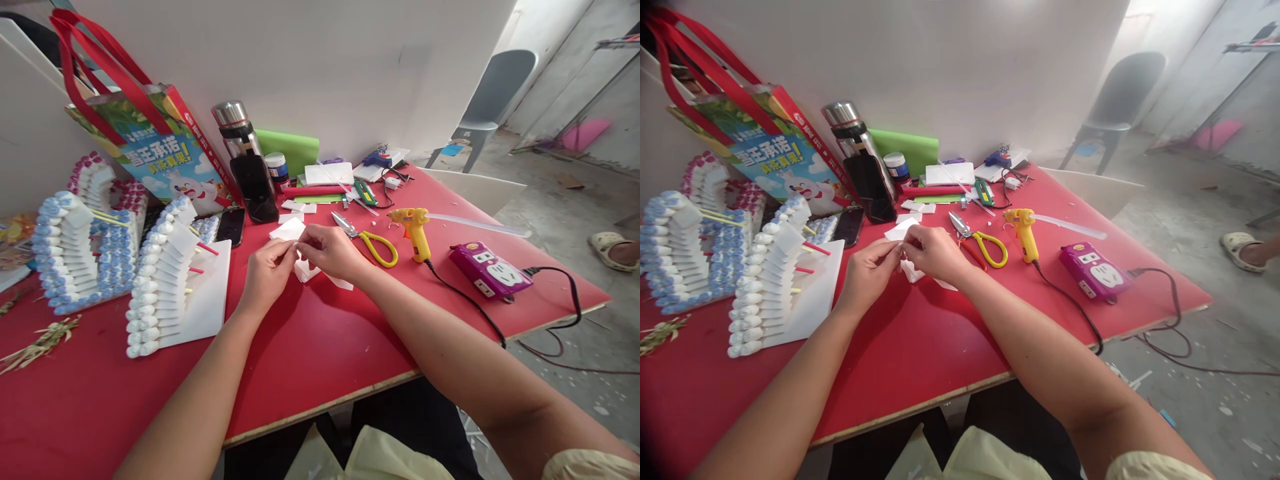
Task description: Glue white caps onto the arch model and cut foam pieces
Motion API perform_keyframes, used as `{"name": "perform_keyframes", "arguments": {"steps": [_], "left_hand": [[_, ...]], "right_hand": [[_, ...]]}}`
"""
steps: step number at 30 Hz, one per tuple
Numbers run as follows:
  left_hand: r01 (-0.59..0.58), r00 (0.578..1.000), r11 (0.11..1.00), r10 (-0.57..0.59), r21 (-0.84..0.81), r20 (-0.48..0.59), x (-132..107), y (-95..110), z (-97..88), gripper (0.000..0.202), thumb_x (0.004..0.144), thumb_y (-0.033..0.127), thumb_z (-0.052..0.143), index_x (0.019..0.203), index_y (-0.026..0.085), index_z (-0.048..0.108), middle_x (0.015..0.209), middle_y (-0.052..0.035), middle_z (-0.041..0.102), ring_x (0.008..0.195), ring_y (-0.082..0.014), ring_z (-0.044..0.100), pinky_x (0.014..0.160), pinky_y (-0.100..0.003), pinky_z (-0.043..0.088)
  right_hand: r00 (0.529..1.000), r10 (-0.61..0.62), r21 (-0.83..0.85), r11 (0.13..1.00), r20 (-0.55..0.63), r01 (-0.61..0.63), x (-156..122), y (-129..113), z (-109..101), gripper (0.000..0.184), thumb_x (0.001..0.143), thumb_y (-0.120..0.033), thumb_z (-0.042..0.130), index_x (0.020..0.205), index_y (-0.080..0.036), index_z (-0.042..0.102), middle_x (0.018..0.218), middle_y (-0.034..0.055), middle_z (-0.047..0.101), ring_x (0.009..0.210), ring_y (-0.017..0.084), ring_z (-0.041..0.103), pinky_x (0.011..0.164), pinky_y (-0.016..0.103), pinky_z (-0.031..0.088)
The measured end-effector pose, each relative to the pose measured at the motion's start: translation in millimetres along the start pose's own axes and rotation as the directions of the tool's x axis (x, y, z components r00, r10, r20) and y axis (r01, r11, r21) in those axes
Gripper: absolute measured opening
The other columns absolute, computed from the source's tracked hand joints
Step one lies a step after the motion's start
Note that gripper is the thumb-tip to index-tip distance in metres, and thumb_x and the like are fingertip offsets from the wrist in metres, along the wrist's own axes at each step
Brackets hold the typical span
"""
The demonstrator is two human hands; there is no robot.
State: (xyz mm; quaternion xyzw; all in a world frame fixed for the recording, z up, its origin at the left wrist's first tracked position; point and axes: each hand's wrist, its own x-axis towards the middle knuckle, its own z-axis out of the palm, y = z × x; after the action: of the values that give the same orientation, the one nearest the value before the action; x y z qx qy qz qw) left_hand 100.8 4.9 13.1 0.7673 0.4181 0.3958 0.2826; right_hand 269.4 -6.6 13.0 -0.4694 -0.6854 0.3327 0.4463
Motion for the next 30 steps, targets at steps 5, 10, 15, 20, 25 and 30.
{"name": "perform_keyframes", "arguments": {"steps": [5, 10, 15, 20, 25, 30], "left_hand": [[-0.088, 0.994, 0.989, 0.096, 0.120, -0.061, -2.2, 4.6, 1.3, 0.024, 0.093, 0.031, 0.052, 0.089, 0.019, 0.073, 0.087, -0.0064, 0.066, 0.078, -0.0181, 0.060, 0.074, -0.026, 0.045], [-0.023, 0.992, 1.000, 0.023, 0.005, -0.123, -1.2, 4.3, -1.9, 0.023, 0.093, 0.032, 0.054, 0.087, 0.019, 0.073, 0.084, -0.0053, 0.066, 0.073, -0.0178, 0.058, 0.070, -0.027, 0.046], [0.011, 0.994, 0.999, -0.015, -0.040, -0.107, -1.0, 1.1, -2.9, 0.023, 0.091, 0.031, 0.055, 0.083, 0.020, 0.073, 0.084, -0.0052, 0.066, 0.075, -0.0178, 0.059, 0.071, -0.027, 0.047], [-0.014, 0.994, 1.000, 0.012, -0.020, -0.109, -1.8, 3.4, -1.3, 0.023, 0.092, 0.031, 0.055, 0.090, 0.019, 0.074, 0.087, -0.0058, 0.067, 0.079, -0.0187, 0.060, 0.073, -0.027, 0.048], [-0.019, 0.995, 1.000, 0.016, -0.022, -0.103, -2.3, 3.4, -0.8, 0.023, 0.093, 0.031, 0.054, 0.090, 0.018, 0.073, 0.087, -0.0056, 0.065, 0.076, -0.0176, 0.059, 0.071, -0.026, 0.048], [-0.003, 0.994, 0.999, -0.003, -0.052, -0.106, -2.4, 4.0, -1.3, 0.023, 0.092, 0.032, 0.055, 0.089, 0.018, 0.073, 0.088, -0.0057, 0.067, 0.080, -0.0190, 0.060, 0.072, -0.027, 0.048]], "right_hand": [[0.983, 0.175, 0.292, 0.939, 0.054, -0.183, 3.5, 0.1, -0.6, 0.020, 0.091, -0.031, 0.058, 0.076, -0.017, 0.057, 0.070, 0.0021, 0.066, 0.057, 0.015, 0.065, 0.057, 0.026, 0.052], [0.858, 0.304, 0.697, 0.501, 0.414, -0.513, 8.1, 3.7, -4.8, 0.026, 0.094, -0.042, 0.058, 0.087, -0.017, 0.058, 0.073, 0.0072, 0.069, 0.066, 0.020, 0.069, 0.064, 0.038, 0.060], [0.853, 0.281, 0.757, 0.396, 0.440, -0.521, 5.5, 0.7, -5.9, 0.019, 0.086, -0.030, 0.071, 0.090, -0.014, 0.061, 0.078, 0.0076, 0.071, 0.064, 0.016, 0.066, 0.061, 0.031, 0.058], [0.816, 0.376, 0.737, 0.370, 0.438, -0.566, 4.7, -2.3, -5.6, 0.016, 0.082, -0.024, 0.075, 0.088, -0.013, 0.064, 0.076, 0.0069, 0.070, 0.058, 0.015, 0.063, 0.059, 0.030, 0.057], [0.745, 0.335, 0.716, 0.230, 0.577, -0.659, 6.9, 0.8, -7.4, 0.021, 0.088, -0.033, 0.068, 0.087, -0.013, 0.064, 0.071, 0.0058, 0.066, 0.059, 0.015, 0.061, 0.059, 0.028, 0.055], [0.738, 0.355, 0.714, 0.224, 0.574, -0.664, 6.8, 2.5, -8.9, 0.017, 0.089, -0.030, 0.067, 0.092, -0.014, 0.064, 0.073, 0.0055, 0.066, 0.064, 0.016, 0.063, 0.064, 0.031, 0.058]]}}
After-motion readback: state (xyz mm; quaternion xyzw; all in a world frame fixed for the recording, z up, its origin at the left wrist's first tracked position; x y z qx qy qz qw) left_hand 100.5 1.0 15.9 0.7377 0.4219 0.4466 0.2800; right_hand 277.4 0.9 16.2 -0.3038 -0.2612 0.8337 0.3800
